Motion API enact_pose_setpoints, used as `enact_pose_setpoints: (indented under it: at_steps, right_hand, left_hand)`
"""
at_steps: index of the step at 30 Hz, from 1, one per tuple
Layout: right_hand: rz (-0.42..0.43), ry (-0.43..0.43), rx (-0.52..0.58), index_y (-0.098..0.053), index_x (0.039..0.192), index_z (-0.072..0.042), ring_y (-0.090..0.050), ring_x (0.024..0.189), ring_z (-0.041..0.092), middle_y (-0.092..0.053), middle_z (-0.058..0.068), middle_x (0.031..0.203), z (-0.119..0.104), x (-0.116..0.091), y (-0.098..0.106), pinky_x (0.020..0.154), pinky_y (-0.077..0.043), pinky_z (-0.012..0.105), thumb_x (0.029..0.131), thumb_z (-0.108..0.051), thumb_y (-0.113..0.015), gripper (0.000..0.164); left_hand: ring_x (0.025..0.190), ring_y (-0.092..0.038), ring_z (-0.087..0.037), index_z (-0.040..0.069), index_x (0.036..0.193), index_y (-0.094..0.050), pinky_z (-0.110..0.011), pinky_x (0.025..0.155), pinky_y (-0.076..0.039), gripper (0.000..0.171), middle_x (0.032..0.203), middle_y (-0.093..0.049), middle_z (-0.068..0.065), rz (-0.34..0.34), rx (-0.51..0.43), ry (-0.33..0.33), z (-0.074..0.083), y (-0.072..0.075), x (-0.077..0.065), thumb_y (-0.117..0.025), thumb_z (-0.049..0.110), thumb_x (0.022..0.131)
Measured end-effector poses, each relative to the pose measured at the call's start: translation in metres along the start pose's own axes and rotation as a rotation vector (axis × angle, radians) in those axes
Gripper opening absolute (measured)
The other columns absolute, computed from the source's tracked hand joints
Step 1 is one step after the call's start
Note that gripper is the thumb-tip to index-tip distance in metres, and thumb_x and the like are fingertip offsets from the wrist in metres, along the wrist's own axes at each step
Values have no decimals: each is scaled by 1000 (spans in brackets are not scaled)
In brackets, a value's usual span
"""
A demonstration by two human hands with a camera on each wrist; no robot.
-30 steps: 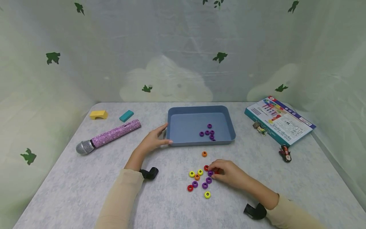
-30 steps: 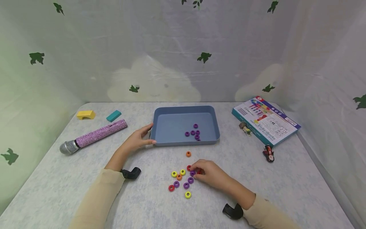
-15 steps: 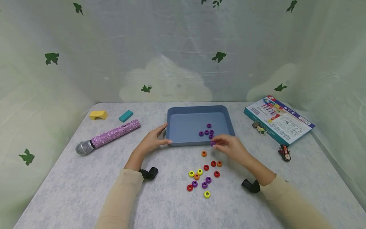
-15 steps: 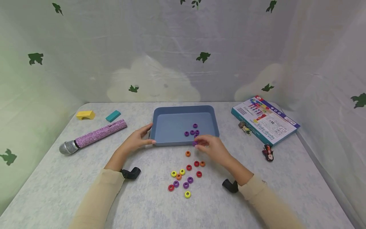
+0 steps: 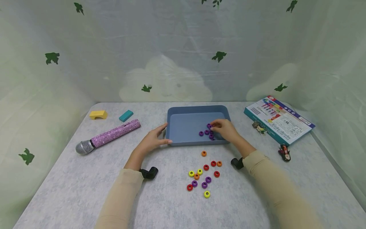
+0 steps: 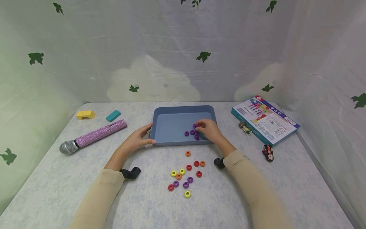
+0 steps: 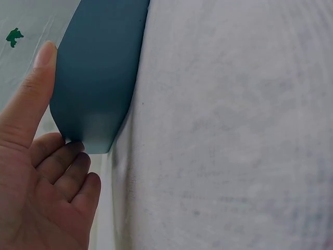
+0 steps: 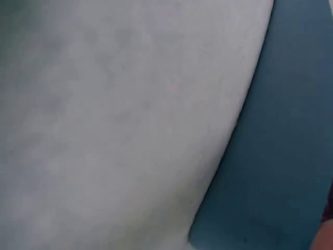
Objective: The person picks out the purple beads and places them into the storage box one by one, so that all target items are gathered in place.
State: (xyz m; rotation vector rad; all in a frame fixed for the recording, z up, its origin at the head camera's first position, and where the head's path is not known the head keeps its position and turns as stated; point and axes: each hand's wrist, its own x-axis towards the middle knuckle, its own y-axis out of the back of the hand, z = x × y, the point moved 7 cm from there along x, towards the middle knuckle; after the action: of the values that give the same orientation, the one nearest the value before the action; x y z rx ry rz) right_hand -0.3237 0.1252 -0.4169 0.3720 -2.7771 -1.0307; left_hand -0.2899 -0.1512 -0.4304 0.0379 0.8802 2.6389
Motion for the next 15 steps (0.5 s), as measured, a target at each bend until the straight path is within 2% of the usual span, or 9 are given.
enact_pose_setpoints:
  at_steps: [3,5,7,11,15]
  right_hand:
    - [-45,-38,-25,-59,99,-7,-52,86,17,-57,5,93,3,5,-7,73,-44,33,79,-15,-56,22]
    - [-64,-62,-46,-59,99,-7,-51,86,18,-57,6,93,3,7,-10,74,-43,33,79,-15,-56,21]
    - [-77,-82,-65,-58,98,-7,-50,86,18,-56,6,92,4,8,-12,74,-42,33,79,-15,-56,21]
    - [-83,-104,-72,-57,100,-9,-50,87,18,-56,5,94,4,8,-12,74,-42,33,79,-17,-56,23]
    - [-66,-31,-17,-54,105,-8,-49,90,18,-55,6,99,-8,0,-8,76,-42,34,79,-19,-56,28]
  left_hand:
    - [120,-19,-25,20,133,-19,-37,97,-21,82,136,-16,-1,-4,-15,-2,13,1,-6,-66,35,67]
    - [120,-18,-26,19,133,-20,-37,97,-20,81,136,-16,-2,-4,-24,-3,17,2,-8,-66,33,68]
    - [120,-18,-25,19,133,-19,-37,97,-21,81,136,-16,-1,-1,-16,0,16,2,-7,-66,33,68]
    - [121,-19,-21,26,133,-19,-35,96,-22,84,135,-15,6,2,14,8,-2,0,1,-65,41,64]
    - [121,-18,-21,25,133,-18,-36,96,-22,85,135,-15,5,-4,17,-1,-3,-1,3,-65,43,64]
